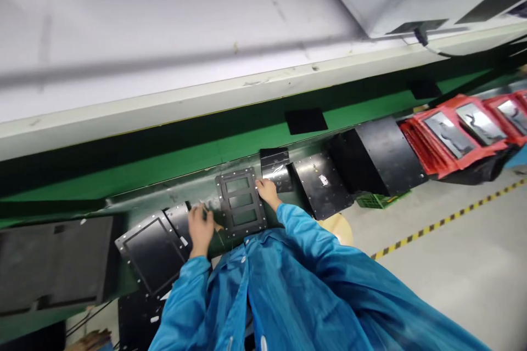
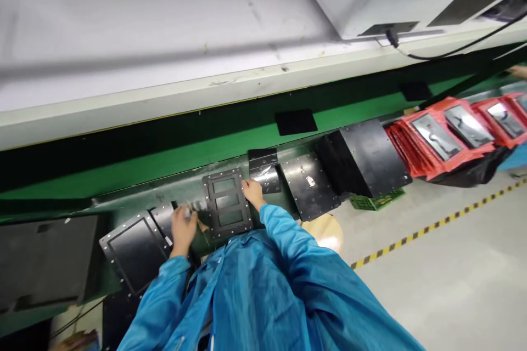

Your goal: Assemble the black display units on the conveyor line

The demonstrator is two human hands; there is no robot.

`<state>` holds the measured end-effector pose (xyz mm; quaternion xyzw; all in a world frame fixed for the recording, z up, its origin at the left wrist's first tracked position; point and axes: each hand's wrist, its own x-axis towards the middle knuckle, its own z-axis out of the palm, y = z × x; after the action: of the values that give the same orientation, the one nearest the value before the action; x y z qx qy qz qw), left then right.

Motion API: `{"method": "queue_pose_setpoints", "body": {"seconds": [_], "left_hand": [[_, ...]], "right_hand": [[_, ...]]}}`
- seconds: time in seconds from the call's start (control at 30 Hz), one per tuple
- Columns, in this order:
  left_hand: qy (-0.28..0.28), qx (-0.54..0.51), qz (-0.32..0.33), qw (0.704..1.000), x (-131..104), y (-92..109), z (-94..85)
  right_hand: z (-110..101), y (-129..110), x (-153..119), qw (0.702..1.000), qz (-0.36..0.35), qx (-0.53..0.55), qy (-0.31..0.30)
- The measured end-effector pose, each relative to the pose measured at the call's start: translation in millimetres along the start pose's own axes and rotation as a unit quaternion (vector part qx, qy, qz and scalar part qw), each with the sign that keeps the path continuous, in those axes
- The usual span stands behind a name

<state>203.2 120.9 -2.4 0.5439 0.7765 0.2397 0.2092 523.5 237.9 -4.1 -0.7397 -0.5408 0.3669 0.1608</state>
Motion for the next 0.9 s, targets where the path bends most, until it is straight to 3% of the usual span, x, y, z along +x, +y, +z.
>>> {"method": "queue_pose_setpoints", "body": {"seconds": [0.07,0.17,0.27,0.4,0.47,0.57,0.63,0.77,0.9], "left_hand": [[-0.055,-0.001,-0.001,0.999,-6,37,40.3],[-0.087,0.026,0.0,0.996,-19,54,71.0],[-0.091,0.043,0.018,0.995,-25,47,73.9],[-0.104,0.024,0.016,0.994,-18,44,62.7],[-0.101,-0.006,0.005,0.995,-12,46,54.0],[-0.07,-0.09,-0.002,0.993,0,54,37.5],[-0.075,-0.188,-0.038,0.979,10,61,25.7],[-0.173,-0.419,-0.117,0.884,20,84,4.6],[-0.294,-0.529,-0.136,0.785,-2,105,-4.8]], "right_hand": [[-12,7,4,0.995,0.015,-0.045,0.084],[-30,10,14,0.97,0.147,-0.092,0.169],[-42,5,25,0.95,0.258,-0.089,0.151],[-56,-5,29,0.945,0.285,-0.081,0.136],[-67,-8,26,0.96,0.24,-0.065,0.127],[-88,-12,16,0.988,0.09,-0.044,0.121],[-102,-16,2,0.99,-0.006,-0.044,0.135],[-122,-26,-39,0.982,-0.137,0.013,0.132],[-113,-37,-76,0.968,-0.147,0.197,0.047]]}}
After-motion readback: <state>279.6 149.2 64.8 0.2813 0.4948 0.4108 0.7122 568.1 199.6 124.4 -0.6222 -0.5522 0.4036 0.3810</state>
